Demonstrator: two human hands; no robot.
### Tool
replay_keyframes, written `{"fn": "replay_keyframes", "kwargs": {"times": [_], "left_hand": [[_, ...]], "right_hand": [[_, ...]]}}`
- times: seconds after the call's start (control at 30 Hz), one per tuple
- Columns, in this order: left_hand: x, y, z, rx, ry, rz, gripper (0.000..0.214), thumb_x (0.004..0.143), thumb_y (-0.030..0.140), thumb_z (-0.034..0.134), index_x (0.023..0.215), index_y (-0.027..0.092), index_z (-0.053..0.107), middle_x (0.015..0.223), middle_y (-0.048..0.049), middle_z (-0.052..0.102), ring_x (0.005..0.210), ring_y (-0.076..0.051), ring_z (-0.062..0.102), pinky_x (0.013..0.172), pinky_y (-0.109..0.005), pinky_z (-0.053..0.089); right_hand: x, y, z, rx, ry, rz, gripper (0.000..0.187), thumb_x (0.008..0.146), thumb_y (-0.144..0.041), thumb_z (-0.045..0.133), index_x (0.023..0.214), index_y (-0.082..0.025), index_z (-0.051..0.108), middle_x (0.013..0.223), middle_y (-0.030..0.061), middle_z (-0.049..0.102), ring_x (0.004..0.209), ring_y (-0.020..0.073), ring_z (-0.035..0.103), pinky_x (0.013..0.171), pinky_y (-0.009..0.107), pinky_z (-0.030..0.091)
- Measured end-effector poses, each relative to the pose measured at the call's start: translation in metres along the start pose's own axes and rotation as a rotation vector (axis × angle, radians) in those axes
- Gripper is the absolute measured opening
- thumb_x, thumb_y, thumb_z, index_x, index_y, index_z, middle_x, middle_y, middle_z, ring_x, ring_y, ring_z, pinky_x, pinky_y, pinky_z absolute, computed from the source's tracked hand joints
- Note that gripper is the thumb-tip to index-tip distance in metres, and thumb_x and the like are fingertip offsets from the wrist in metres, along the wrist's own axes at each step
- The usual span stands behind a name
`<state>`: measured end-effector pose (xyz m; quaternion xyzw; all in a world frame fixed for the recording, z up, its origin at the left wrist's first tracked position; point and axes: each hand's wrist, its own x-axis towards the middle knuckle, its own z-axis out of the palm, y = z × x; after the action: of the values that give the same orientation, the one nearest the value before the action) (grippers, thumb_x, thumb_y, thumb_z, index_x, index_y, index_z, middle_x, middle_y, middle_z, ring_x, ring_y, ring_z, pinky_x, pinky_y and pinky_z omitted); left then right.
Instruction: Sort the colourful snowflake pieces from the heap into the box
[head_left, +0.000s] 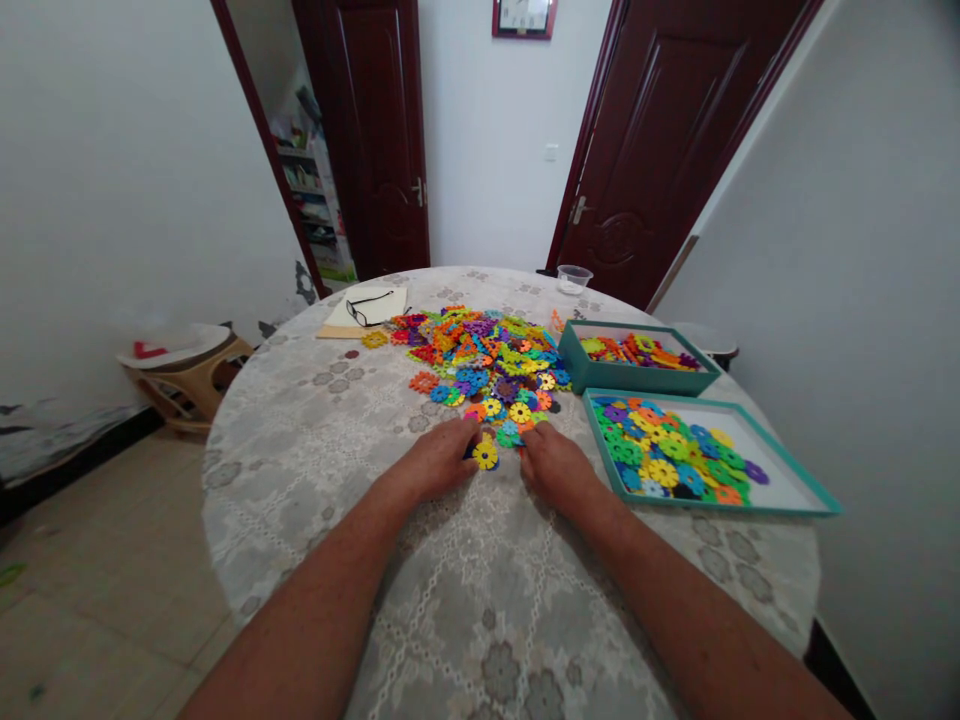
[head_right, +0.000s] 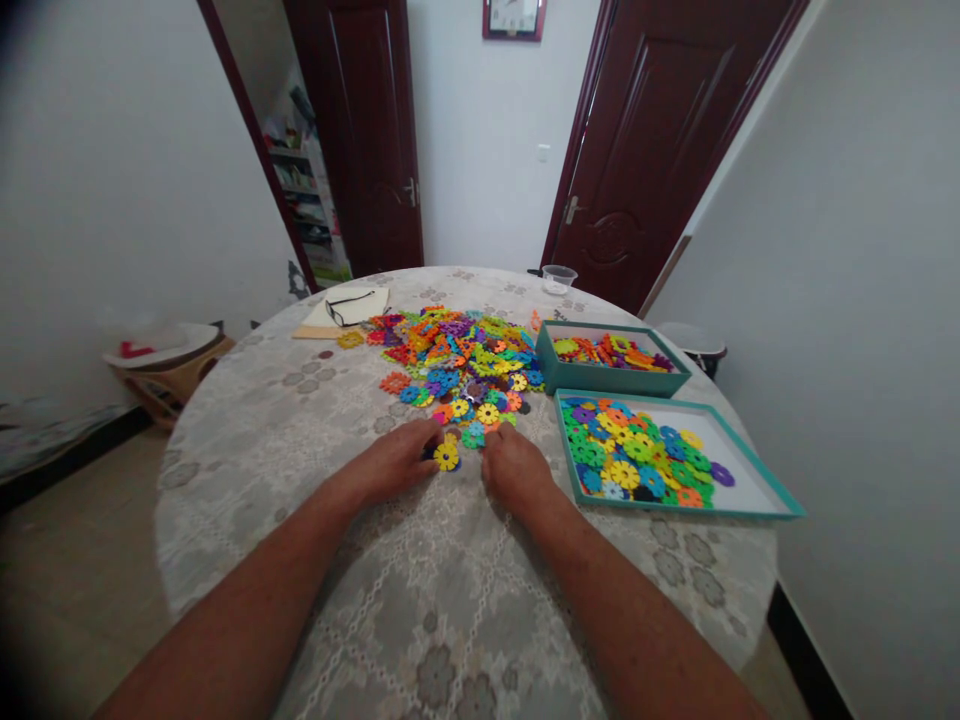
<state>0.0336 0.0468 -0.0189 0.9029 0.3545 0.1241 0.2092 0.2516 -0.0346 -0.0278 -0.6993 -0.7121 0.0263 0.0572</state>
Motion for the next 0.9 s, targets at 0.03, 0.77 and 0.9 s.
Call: {"fn": "replay_keyframes", "kwargs": {"times": [0.03,0.77,0.9], "left_hand": [[0.0,0.001,0.0,-0.016,-0.001,0.004,0.017,0.081,0.018,0.061,0.097,0.023,0.057,0.102,-0.0026,0.065,0.09,-0.021,0.059,0.074,-0.03,0.04],[0.004,0.007,0.003,-0.081,0.007,0.093,0.006,0.087,0.022,0.061,0.092,0.021,0.063,0.094,-0.0023,0.067,0.087,-0.019,0.058,0.074,-0.028,0.04],[0.004,0.01,0.006,-0.044,0.016,0.076,0.008,0.087,0.024,0.062,0.094,0.021,0.064,0.098,-0.0043,0.068,0.091,-0.021,0.06,0.076,-0.03,0.042]], "right_hand": [[0.0,0.002,0.0,0.021,0.003,-0.003,0.021,0.103,-0.024,0.051,0.116,-0.016,0.066,0.116,0.0131,0.064,0.1,0.0221,0.064,0.08,0.029,0.044],[-0.013,-0.016,0.0,0.906,-0.011,0.039,0.019,0.092,-0.026,0.058,0.098,-0.019,0.074,0.076,0.001,0.072,0.063,0.0138,0.065,0.061,0.024,0.046],[-0.013,-0.017,-0.003,0.95,-0.073,0.043,0.027,0.089,-0.02,0.056,0.107,-0.018,0.076,0.081,0.0022,0.074,0.064,0.0145,0.066,0.062,0.025,0.048]]}}
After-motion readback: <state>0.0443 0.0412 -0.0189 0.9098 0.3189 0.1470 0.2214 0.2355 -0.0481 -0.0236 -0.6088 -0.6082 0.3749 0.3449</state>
